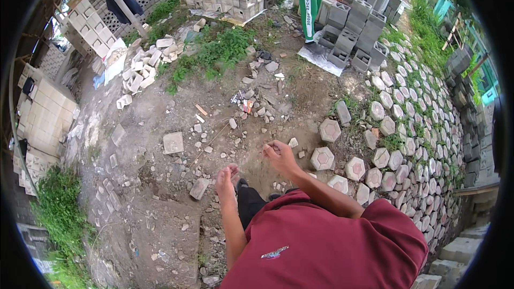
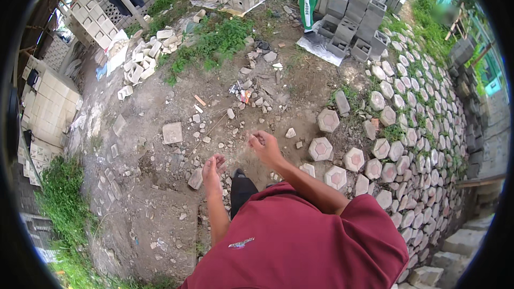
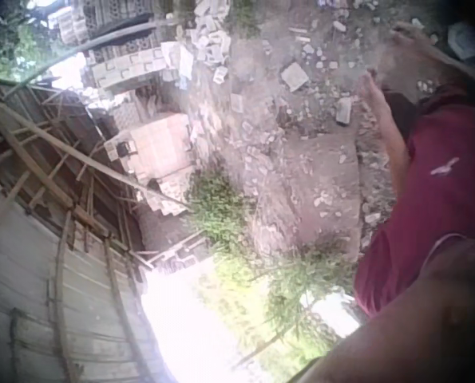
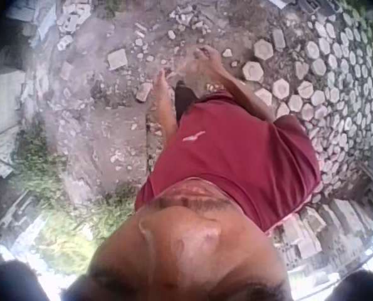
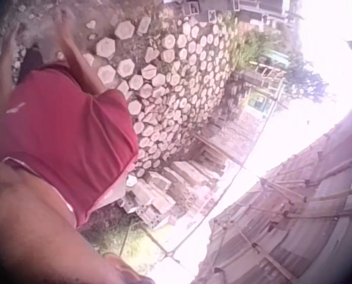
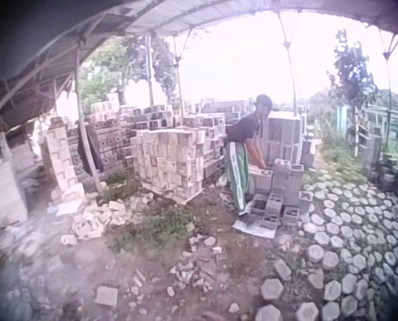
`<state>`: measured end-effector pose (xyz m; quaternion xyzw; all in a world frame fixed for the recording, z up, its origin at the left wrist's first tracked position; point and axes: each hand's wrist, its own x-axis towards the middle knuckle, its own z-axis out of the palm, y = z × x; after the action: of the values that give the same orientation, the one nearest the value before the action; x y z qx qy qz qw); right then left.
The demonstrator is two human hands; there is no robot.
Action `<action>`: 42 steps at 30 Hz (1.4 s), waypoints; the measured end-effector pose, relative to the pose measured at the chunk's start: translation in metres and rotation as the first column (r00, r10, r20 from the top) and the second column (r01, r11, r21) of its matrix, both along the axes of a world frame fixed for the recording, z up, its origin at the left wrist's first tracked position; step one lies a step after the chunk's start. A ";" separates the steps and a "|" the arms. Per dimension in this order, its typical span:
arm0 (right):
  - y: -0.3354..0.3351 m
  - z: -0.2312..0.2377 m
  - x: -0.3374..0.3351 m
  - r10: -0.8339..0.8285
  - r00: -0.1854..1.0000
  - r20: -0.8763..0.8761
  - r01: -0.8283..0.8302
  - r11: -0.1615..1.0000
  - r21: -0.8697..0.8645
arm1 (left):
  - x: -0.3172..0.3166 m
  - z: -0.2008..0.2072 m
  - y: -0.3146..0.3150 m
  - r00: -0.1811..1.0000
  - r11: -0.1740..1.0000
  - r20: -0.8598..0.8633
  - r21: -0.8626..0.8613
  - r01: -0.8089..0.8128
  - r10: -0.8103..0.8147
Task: The person picks up decorative concrete blocks from the ground and stacks them one by one on top of existing stacks in an outdoor construction area.
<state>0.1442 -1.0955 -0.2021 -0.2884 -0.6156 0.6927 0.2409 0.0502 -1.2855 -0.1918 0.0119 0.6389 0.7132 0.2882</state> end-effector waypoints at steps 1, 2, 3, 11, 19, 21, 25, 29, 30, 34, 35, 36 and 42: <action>0.004 -0.007 0.000 -0.033 0.999 0.003 0.033 0.999 0.001 | -0.009 -0.002 0.011 0.999 0.999 0.003 0.001 0.033 -0.033; 0.007 -0.011 -0.003 -0.077 0.997 0.012 0.077 0.997 -0.008 | -0.020 -0.003 0.019 0.997 0.997 0.029 0.007 0.075 -0.076; 0.010 -0.014 -0.010 -0.119 0.993 0.020 0.120 0.993 -0.017 | -0.032 -0.003 0.028 0.992 0.993 0.055 0.013 0.116 -0.116; 0.029 0.006 -0.119 -0.290 0.957 0.008 0.289 0.957 0.031 | -0.183 -0.006 0.070 0.934 0.934 -0.031 -0.006 0.357 -0.357; 0.054 0.024 -0.179 -0.442 0.896 -0.035 0.442 0.897 -0.025 | -0.304 0.001 0.141 0.856 0.854 -0.023 -0.086 0.513 -0.516; 0.069 0.024 -0.174 -0.490 0.871 0.021 0.491 0.871 -0.008 | -0.312 -0.001 0.169 0.841 0.838 0.011 -0.069 0.541 -0.542; 0.107 0.010 -0.174 -0.628 0.777 0.031 0.629 0.777 -0.021 | -0.318 -0.019 0.230 0.781 0.780 0.063 -0.038 0.625 -0.622; 0.170 0.001 -0.183 -0.674 0.738 0.043 0.675 0.736 -0.053 | -0.309 -0.029 0.294 0.700 0.701 0.071 -0.013 0.713 -0.711; 0.190 0.001 -0.186 -0.676 0.736 0.033 0.677 0.736 -0.033 | -0.307 -0.030 0.313 0.676 0.676 0.069 -0.028 0.736 -0.733; 0.270 0.014 -0.202 -0.659 0.752 -0.022 0.659 0.752 0.000 | -0.309 -0.016 0.381 0.617 0.616 0.031 -0.035 0.787 -0.786; 0.288 0.022 -0.206 -0.654 0.754 -0.064 0.655 0.755 -0.004 | -0.308 -0.009 0.399 0.608 0.609 0.034 0.017 0.793 -0.793; 0.305 0.024 -0.209 -0.649 0.759 -0.047 0.650 0.760 0.000 | -0.312 -0.011 0.417 0.587 0.587 0.004 -0.009 0.809 -0.809; 0.374 0.013 -0.204 -0.607 0.792 0.067 0.607 0.795 0.018 | -0.318 -0.005 0.514 0.634 0.634 0.000 -0.003 0.773 -0.773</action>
<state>-0.0602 -0.7219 -0.1888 -0.4947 -0.4971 0.5699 0.4282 -0.2678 -0.7719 -0.1968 0.2843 0.5735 0.5206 0.5650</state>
